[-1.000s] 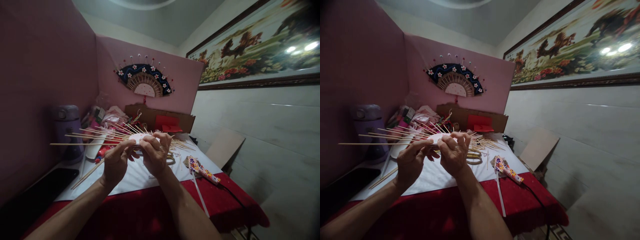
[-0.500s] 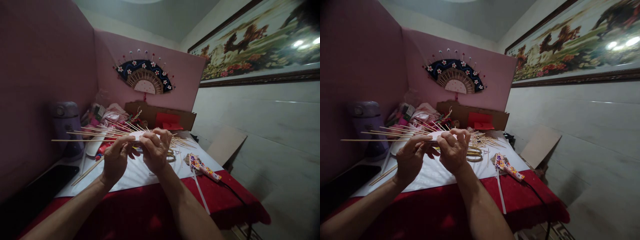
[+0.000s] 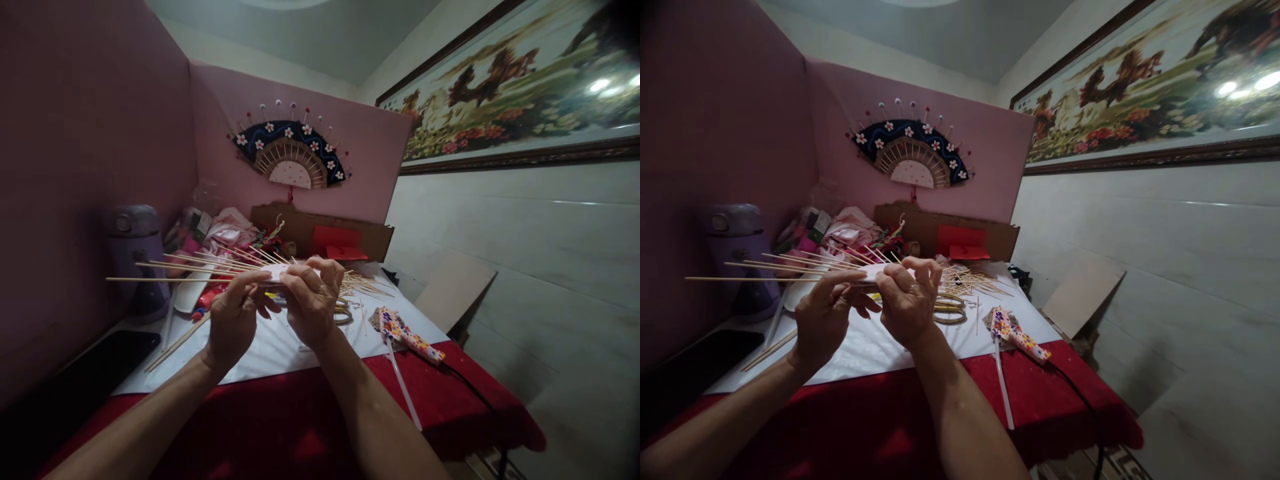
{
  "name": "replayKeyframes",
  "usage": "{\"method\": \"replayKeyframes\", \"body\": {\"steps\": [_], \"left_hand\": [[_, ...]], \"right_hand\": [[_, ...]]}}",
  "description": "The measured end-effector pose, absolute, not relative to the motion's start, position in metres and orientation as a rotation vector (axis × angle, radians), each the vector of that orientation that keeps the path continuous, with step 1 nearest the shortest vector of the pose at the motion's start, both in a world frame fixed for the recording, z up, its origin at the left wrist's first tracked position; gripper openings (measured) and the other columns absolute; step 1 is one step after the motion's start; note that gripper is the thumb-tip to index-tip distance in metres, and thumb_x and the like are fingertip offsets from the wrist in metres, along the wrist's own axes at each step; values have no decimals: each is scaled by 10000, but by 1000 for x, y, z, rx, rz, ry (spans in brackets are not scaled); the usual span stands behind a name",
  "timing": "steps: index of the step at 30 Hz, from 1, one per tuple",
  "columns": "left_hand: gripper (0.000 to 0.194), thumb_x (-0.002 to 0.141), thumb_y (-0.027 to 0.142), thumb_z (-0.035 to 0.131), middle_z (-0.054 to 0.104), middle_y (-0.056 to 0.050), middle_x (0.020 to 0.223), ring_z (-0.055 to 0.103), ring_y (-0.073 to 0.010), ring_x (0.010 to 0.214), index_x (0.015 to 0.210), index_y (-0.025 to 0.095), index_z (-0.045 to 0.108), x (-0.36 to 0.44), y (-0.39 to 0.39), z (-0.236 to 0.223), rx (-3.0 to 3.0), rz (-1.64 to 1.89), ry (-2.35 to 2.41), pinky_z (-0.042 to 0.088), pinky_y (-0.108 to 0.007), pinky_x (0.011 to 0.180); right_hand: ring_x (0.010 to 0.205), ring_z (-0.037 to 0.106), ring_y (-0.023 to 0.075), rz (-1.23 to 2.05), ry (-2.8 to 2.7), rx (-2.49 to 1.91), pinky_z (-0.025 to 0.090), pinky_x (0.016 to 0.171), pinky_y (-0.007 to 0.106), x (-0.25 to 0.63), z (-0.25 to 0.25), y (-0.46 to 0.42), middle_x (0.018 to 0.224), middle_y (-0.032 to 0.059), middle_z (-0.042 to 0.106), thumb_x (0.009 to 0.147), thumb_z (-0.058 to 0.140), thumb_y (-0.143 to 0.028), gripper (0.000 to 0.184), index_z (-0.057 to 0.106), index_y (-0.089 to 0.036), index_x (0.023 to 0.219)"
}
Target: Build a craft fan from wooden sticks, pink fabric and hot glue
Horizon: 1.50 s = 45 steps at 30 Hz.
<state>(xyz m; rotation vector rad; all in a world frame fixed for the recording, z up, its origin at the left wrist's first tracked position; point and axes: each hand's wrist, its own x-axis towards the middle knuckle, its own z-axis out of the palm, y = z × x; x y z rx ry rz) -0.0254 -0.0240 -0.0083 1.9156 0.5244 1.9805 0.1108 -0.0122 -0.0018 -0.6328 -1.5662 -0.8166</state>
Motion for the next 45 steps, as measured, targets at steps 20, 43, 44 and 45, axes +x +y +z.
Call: {"method": "replayKeyframes", "body": {"steps": [20,43,44,45], "left_hand": [[172,826,90,510,657,43,618,647,-113,475,941,185,596,-26,-23,-9,1909,2002,591,505,-192,402],[183,804,99,513,675,36,649,641,-106,473,940,194,590,-26,-19,-12,1904,1991,606,499,-185,409],[179,806,103,514,684,33,665,642,-106,474,939,195,589,-26,-19,-12,1899,1986,594,495,-184,405],[174,808,108,516,695,27,687,643,-106,476,939,197,588,-26,-18,-13,1895,1983,587,494,-184,404]], "right_hand": [[974,514,187,-792,-1558,-612,318,906,391,110,-1,-13,879,-24,690,861,566,-184,94,633,-248,875],[1001,502,203,-882,-1581,-711,301,926,398,110,-7,-7,894,0,673,853,603,-218,70,663,-253,844],[997,503,200,-869,-1576,-706,303,926,396,110,-7,-7,892,-3,675,854,602,-217,71,662,-254,844],[993,504,197,-853,-1572,-697,307,927,393,110,-7,-7,889,-7,678,852,602,-213,72,661,-254,848]]}}
